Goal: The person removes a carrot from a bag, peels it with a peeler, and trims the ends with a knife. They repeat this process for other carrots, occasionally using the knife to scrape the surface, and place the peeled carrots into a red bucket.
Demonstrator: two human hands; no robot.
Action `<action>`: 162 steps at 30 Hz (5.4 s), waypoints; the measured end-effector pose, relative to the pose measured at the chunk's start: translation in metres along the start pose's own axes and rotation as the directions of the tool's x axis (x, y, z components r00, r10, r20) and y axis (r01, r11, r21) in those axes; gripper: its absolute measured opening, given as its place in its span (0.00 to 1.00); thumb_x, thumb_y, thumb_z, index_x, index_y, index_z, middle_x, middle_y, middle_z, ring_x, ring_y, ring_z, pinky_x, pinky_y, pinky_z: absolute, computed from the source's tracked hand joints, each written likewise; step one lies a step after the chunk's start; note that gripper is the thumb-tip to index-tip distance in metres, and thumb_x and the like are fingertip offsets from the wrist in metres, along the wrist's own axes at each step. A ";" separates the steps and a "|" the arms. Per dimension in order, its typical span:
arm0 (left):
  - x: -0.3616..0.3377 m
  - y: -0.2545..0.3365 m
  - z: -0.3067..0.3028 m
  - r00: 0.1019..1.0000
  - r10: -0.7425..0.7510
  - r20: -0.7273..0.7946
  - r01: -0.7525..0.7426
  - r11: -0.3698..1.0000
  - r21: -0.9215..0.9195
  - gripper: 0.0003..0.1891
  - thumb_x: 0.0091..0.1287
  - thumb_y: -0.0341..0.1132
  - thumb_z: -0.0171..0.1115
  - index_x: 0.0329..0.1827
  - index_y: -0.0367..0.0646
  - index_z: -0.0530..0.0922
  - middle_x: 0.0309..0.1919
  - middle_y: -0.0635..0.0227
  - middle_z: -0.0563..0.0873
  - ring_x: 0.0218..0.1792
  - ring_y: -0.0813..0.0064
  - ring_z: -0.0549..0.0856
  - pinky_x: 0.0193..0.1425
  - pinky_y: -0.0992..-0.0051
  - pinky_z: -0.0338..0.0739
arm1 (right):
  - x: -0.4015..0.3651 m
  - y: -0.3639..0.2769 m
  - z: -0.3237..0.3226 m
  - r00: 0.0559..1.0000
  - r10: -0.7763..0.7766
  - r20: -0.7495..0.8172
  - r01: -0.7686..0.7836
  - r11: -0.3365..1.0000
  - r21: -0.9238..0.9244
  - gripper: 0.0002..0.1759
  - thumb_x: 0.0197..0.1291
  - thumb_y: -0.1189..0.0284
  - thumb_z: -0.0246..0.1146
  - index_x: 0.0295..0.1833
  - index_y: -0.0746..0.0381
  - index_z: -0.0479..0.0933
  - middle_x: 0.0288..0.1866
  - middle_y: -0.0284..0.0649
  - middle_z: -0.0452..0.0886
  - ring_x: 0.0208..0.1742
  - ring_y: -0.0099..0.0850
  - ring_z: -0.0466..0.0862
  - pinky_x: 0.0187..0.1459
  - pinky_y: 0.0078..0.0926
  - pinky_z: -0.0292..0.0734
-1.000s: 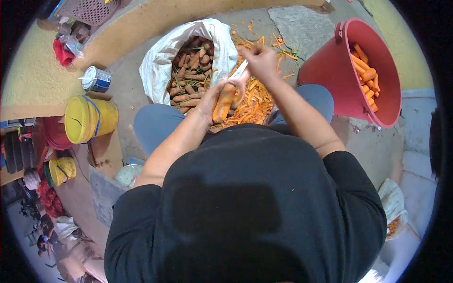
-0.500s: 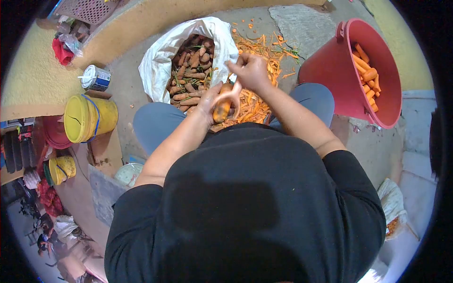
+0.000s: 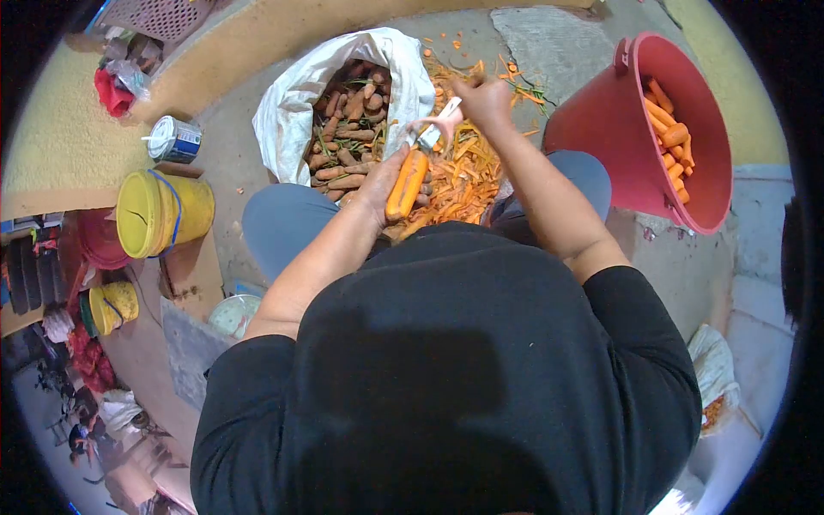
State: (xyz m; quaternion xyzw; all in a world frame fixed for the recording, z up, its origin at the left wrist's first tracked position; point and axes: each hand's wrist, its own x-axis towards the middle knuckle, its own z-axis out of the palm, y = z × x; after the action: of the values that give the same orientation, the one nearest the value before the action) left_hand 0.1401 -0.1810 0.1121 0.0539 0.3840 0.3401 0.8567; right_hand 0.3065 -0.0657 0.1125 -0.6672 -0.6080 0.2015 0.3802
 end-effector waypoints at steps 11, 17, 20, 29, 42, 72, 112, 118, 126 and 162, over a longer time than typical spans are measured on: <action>0.006 -0.002 -0.004 1.000 0.017 -0.010 -0.017 0.998 0.058 0.22 0.63 0.53 0.45 0.44 0.41 0.67 0.28 0.66 0.75 0.21 0.72 0.76 0.17 0.75 0.73 | -0.007 -0.002 -0.002 0.991 -0.048 0.124 0.044 0.998 0.036 0.20 0.39 0.56 0.63 0.19 0.65 0.76 0.16 0.46 0.76 0.20 0.38 0.78 0.26 0.33 0.72; 0.014 -0.001 -0.020 0.999 -0.030 0.019 0.031 0.998 -0.058 0.22 0.65 0.53 0.37 0.44 0.42 0.66 0.27 0.66 0.74 0.21 0.71 0.76 0.18 0.74 0.75 | -0.022 -0.029 -0.022 0.987 -0.158 0.013 0.156 0.983 0.098 0.19 0.41 0.59 0.63 0.19 0.66 0.75 0.16 0.46 0.75 0.19 0.34 0.78 0.24 0.29 0.71; 0.017 -0.004 -0.020 1.000 -0.003 -0.019 0.002 1.000 -0.001 0.22 0.66 0.53 0.34 0.46 0.42 0.66 0.27 0.65 0.74 0.22 0.71 0.77 0.19 0.73 0.76 | -0.020 -0.024 -0.022 0.995 -0.099 0.012 0.096 0.983 0.158 0.18 0.40 0.59 0.64 0.19 0.66 0.75 0.15 0.45 0.75 0.18 0.33 0.77 0.23 0.29 0.70; 0.007 0.003 0.006 0.985 0.124 -0.121 -0.105 0.982 0.155 0.22 0.65 0.52 0.40 0.45 0.41 0.68 0.31 0.64 0.76 0.27 0.73 0.79 0.24 0.71 0.78 | -0.031 -0.038 -0.016 0.975 -0.113 0.192 0.082 0.983 0.165 0.22 0.39 0.55 0.66 0.18 0.66 0.75 0.13 0.44 0.74 0.19 0.35 0.76 0.26 0.30 0.71; 0.012 0.004 -0.003 0.999 0.034 0.010 -0.034 0.998 -0.051 0.17 0.64 0.48 0.44 0.40 0.42 0.68 0.26 0.65 0.74 0.22 0.71 0.75 0.23 0.73 0.73 | -0.031 -0.035 0.000 0.965 -0.134 0.225 0.117 0.989 0.088 0.22 0.39 0.54 0.63 0.18 0.66 0.76 0.15 0.46 0.76 0.20 0.38 0.78 0.27 0.32 0.73; 0.021 0.009 -0.027 0.998 -0.010 -0.055 0.002 0.989 -0.150 0.21 0.66 0.50 0.37 0.49 0.42 0.64 0.31 0.61 0.74 0.22 0.68 0.76 0.22 0.72 0.75 | 0.003 -0.018 0.013 0.992 0.003 0.130 -0.021 0.990 0.137 0.21 0.40 0.56 0.64 0.19 0.66 0.76 0.14 0.45 0.75 0.16 0.35 0.76 0.24 0.28 0.72; 0.084 0.047 -0.103 0.945 0.145 -0.294 -0.066 0.962 0.263 0.14 0.58 0.32 0.55 0.47 0.42 0.66 0.33 0.67 0.72 0.28 0.76 0.77 0.26 0.75 0.77 | -0.048 0.234 0.283 0.496 0.725 0.477 -0.621 0.681 -0.388 0.20 0.46 0.63 0.63 0.33 0.73 0.75 0.23 0.44 0.77 0.19 0.33 0.76 0.21 0.31 0.72; 0.082 0.053 -0.091 0.966 0.102 -0.239 -0.047 0.973 0.224 0.14 0.57 0.34 0.58 0.44 0.40 0.68 0.31 0.69 0.74 0.26 0.79 0.77 0.28 0.79 0.74 | -0.012 0.188 0.224 0.357 0.764 0.538 -0.904 0.427 -0.007 0.08 0.45 0.74 0.62 0.28 0.69 0.75 0.20 0.42 0.75 0.16 0.32 0.73 0.19 0.29 0.69; 0.078 0.050 -0.062 0.953 0.298 -0.064 -0.234 0.850 0.473 0.14 0.50 0.30 0.62 0.38 0.40 0.69 0.28 0.72 0.72 0.26 0.80 0.74 0.28 0.79 0.71 | 0.027 0.108 0.085 0.429 0.479 0.766 -0.879 0.418 0.230 0.11 0.58 0.66 0.54 0.36 0.65 0.69 0.22 0.36 0.72 0.15 0.24 0.71 0.17 0.21 0.68; 0.017 0.018 -0.009 0.791 0.489 0.368 -0.468 0.096 0.878 0.07 0.44 0.27 0.63 0.26 0.35 0.76 0.17 0.62 0.80 0.18 0.70 0.80 0.22 0.74 0.73 | -0.056 -0.037 -0.036 0.691 -0.114 0.714 0.113 0.992 0.050 0.47 0.26 0.34 0.61 0.33 0.73 0.75 0.29 0.56 0.77 0.33 0.44 0.79 0.37 0.34 0.73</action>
State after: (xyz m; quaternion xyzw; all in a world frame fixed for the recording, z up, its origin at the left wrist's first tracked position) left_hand 0.1321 -0.1584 0.1016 0.6661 0.4750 0.3029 0.4888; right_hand 0.2987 -0.1304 0.1520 -0.4974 -0.7477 0.4214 0.1266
